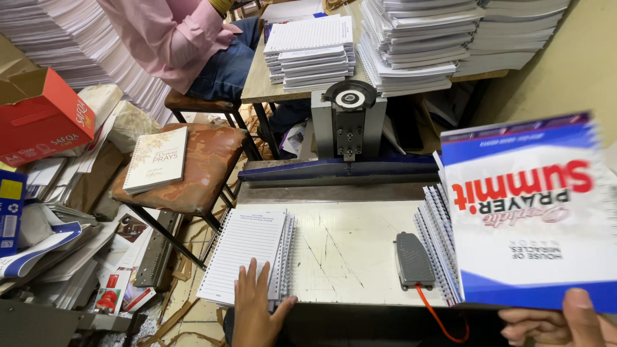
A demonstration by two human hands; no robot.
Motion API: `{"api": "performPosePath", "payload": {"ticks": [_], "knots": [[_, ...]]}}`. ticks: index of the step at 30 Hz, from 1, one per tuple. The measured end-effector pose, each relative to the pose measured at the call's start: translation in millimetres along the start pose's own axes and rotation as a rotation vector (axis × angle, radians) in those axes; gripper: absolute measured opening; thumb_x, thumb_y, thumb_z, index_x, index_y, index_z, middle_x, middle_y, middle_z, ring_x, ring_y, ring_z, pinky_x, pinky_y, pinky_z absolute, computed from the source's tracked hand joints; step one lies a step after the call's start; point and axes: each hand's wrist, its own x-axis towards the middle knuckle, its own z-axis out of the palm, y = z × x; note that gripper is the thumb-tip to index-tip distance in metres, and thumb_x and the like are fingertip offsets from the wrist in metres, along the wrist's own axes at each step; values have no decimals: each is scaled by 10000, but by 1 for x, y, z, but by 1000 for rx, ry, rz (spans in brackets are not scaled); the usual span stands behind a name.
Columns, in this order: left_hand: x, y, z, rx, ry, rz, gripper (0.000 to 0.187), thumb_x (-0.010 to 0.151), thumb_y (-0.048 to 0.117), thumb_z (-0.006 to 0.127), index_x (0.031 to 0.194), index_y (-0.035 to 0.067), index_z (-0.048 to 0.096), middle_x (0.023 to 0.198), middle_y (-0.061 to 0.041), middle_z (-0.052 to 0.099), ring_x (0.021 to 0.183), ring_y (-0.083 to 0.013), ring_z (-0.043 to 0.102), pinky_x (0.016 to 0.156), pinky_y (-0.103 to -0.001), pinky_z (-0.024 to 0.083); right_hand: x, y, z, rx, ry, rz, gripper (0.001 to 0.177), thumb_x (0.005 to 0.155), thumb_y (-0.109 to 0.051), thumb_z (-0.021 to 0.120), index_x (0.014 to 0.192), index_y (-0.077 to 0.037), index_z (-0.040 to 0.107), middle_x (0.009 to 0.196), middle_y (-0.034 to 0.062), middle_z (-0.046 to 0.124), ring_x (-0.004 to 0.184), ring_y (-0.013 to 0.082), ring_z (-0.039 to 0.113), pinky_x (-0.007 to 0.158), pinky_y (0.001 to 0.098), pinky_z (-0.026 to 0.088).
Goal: The person assembles spiral-bound notebooks by inserting loose paper sheets into covers and securing them with a handheld electric stapler. They repeatedly pick up a cover, place a sheet of paper inside, and staple the spine before stacking the finished notebooks.
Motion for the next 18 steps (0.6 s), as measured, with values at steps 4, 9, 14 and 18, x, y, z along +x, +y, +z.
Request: {"api": "performPosePath", "payload": {"ticks": [4, 9, 14, 18], "knots": [[1, -29, 50, 769, 472, 174, 1253, 749, 909, 616, 1728, 248, 198, 1824, -123, 139, 1680, -365, 106, 1321, -476, 134, 23, 51, -13, 200, 28, 224, 802, 1347, -477, 502, 1144, 290, 612, 937, 372, 608, 722, 466, 571, 667, 541, 468], [-5, -14, 27, 368, 289, 86, 933, 872, 488, 814, 1664, 248, 382, 1758, -101, 325, 1629, -359, 248, 1270, -544, 254, 45, 118, -33, 116, -42, 133, 1142, 1390, -806, 371, 959, 201, 693, 682, 472, 693, 564, 515, 666, 546, 545, 521], [-6, -9, -9, 267, 32, 51, 964, 880, 539, 885, 1664, 299, 379, 1782, -4, 283, 1635, -294, 236, 1171, -574, 380, 74, 168, -8, 869, -923, -341, 920, 1350, -496, 310, 1024, 168, 856, 851, 318, 839, 691, 470, 798, 631, 588, 618], [-4, -8, -38, 178, -106, 6, 929, 903, 471, 900, 1655, 253, 399, 1782, 41, 293, 1643, -235, 225, 1219, -653, 311, 36, 189, 17, 268, -684, -263, 1035, 1178, -718, 467, 637, 38, 921, 610, 230, 890, 573, 308, 865, 596, 401, 630]]}}
